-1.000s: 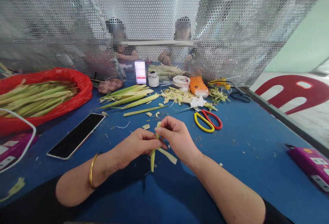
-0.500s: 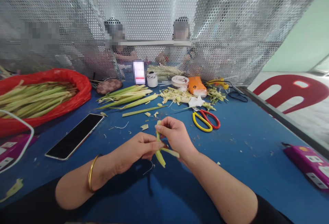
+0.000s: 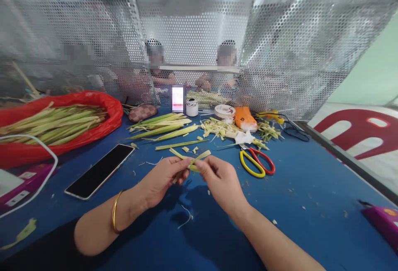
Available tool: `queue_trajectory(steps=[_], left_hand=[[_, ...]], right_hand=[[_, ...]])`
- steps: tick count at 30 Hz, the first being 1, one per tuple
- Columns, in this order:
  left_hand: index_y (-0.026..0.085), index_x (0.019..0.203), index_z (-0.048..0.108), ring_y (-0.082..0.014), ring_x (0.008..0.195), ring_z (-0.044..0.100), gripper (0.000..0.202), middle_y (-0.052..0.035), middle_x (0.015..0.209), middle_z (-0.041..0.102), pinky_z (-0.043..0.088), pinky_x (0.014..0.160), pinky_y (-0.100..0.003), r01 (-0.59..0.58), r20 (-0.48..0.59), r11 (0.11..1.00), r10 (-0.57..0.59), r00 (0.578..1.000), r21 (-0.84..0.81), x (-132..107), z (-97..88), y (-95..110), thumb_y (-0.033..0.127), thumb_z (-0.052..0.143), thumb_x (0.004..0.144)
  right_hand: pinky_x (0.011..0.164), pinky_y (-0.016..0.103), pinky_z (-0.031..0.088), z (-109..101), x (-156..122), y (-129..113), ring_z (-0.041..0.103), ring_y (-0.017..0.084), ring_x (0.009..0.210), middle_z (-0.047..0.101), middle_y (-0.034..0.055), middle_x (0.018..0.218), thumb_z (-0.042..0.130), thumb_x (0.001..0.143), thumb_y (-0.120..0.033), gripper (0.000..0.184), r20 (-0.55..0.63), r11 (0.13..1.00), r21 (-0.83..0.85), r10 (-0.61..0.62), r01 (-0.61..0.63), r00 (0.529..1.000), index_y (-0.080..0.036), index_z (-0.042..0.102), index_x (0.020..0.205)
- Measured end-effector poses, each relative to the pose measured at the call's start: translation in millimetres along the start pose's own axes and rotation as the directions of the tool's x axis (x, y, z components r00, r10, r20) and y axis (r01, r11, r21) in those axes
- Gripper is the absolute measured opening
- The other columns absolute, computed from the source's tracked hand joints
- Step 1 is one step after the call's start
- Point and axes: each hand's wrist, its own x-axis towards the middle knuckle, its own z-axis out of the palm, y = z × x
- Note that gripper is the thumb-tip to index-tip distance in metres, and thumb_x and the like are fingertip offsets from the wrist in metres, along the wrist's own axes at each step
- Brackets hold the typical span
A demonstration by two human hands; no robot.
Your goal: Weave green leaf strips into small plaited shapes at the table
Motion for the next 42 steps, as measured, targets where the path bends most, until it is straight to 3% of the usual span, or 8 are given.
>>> queue_trajectory(steps=[3, 6, 18, 21, 26, 31, 39, 42], left_hand=[[0.012, 0.082, 0.068, -0.0059, 0.051, 0.04, 0.035, 0.0028, 0.061, 0.052, 0.03, 0.049, -0.02, -0.031, 0.008, 0.999, 0.031, 0.999, 0.033, 1, 1.9, -3, 0.043, 0.073, 0.068], [0.012, 0.077, 0.065, -0.0062, 0.048, 0.039, 0.034, 0.0043, 0.056, 0.048, 0.032, 0.047, -0.02, -0.044, -0.017, 0.998, 0.045, 0.999, 0.05, 1, 5.0, -6, 0.044, 0.072, 0.069], [0.011, 0.082, 0.066, -0.0072, 0.043, 0.041, 0.034, 0.0051, 0.05, 0.048, 0.037, 0.043, -0.021, -0.081, -0.146, 0.991, 0.097, 0.985, 0.107, 2, 10.0, -16, 0.044, 0.066, 0.072], [0.012, 0.078, 0.066, -0.0074, 0.044, 0.042, 0.036, 0.0049, 0.05, 0.048, 0.037, 0.045, -0.021, -0.073, -0.1, 0.994, 0.081, 0.992, 0.079, 3, 8.7, -14, 0.047, 0.067, 0.071], [0.013, 0.066, 0.061, -0.0084, 0.049, 0.047, 0.042, 0.0009, 0.057, 0.056, 0.041, 0.053, -0.023, -0.064, -0.016, 0.998, 0.064, 0.998, 0.013, 2, 3.7, -2, 0.053, 0.062, 0.076], [0.012, 0.082, 0.068, -0.0079, 0.052, 0.048, 0.024, 0.0014, 0.06, 0.058, 0.041, 0.056, -0.022, -0.055, 0.062, 0.997, 0.052, 0.997, 0.047, 2, -0.3, 6, 0.035, 0.068, 0.074], [0.012, 0.095, 0.065, -0.0081, 0.051, 0.049, 0.028, 0.0024, 0.063, 0.057, 0.043, 0.053, -0.023, -0.095, -0.025, 0.991, 0.098, 0.995, 0.09, 5, 1.8, -6, 0.029, 0.067, 0.072], [0.012, 0.094, 0.064, -0.0074, 0.048, 0.048, 0.027, 0.0034, 0.062, 0.056, 0.042, 0.051, -0.022, -0.042, -0.046, 0.997, 0.045, 0.998, 0.062, 6, 0.5, -6, 0.027, 0.067, 0.072]], right_hand=[[0.057, 0.026, 0.036, 2, -5, 0, 0.05, 0.015, 0.061, 0.057, 0.0018, 0.065, 0.048, 0.092, -0.039, 0.032, 0.099, 0.941, -0.264, -0.194, 0.214, 0.976, -0.02, 0.054, 0.068], [0.058, 0.026, 0.034, 4, -7, 0, 0.048, 0.014, 0.059, 0.057, 0.0018, 0.066, 0.042, 0.095, -0.031, 0.03, 0.12, 0.869, -0.372, -0.305, 0.327, 0.945, -0.021, 0.048, 0.067], [0.056, 0.028, 0.03, 12, -18, -9, 0.044, 0.015, 0.055, 0.053, 0.0017, 0.06, 0.04, 0.094, -0.021, 0.033, 0.122, 0.715, -0.505, -0.495, 0.483, 0.86, -0.022, 0.041, 0.061], [0.058, 0.027, 0.033, 13, -18, -8, 0.047, 0.015, 0.058, 0.055, 0.002, 0.063, 0.04, 0.094, -0.022, 0.031, 0.111, 0.759, -0.462, -0.464, 0.459, 0.879, -0.022, 0.043, 0.063], [0.056, 0.025, 0.034, 9, -14, -4, 0.048, 0.014, 0.057, 0.052, 0.0, 0.061, 0.039, 0.096, -0.031, 0.032, 0.025, 0.888, -0.378, -0.272, 0.261, 0.962, -0.021, 0.048, 0.068], [0.056, 0.025, 0.033, 6, -12, -1, 0.047, 0.014, 0.058, 0.052, -0.0002, 0.062, 0.038, 0.096, -0.035, 0.034, 0.006, 0.908, -0.369, -0.211, 0.198, 0.977, -0.021, 0.049, 0.068], [0.058, 0.026, 0.035, 10, -13, -1, 0.049, 0.015, 0.06, 0.055, 0.0017, 0.064, 0.04, 0.094, -0.035, 0.034, 0.043, 0.902, -0.342, -0.266, 0.264, 0.963, -0.021, 0.052, 0.065], [0.057, 0.026, 0.037, 11, -10, 1, 0.05, 0.015, 0.058, 0.055, 0.0021, 0.062, 0.044, 0.091, -0.042, 0.037, 0.057, 0.979, -0.151, -0.126, 0.134, 0.99, -0.02, 0.055, 0.064]])
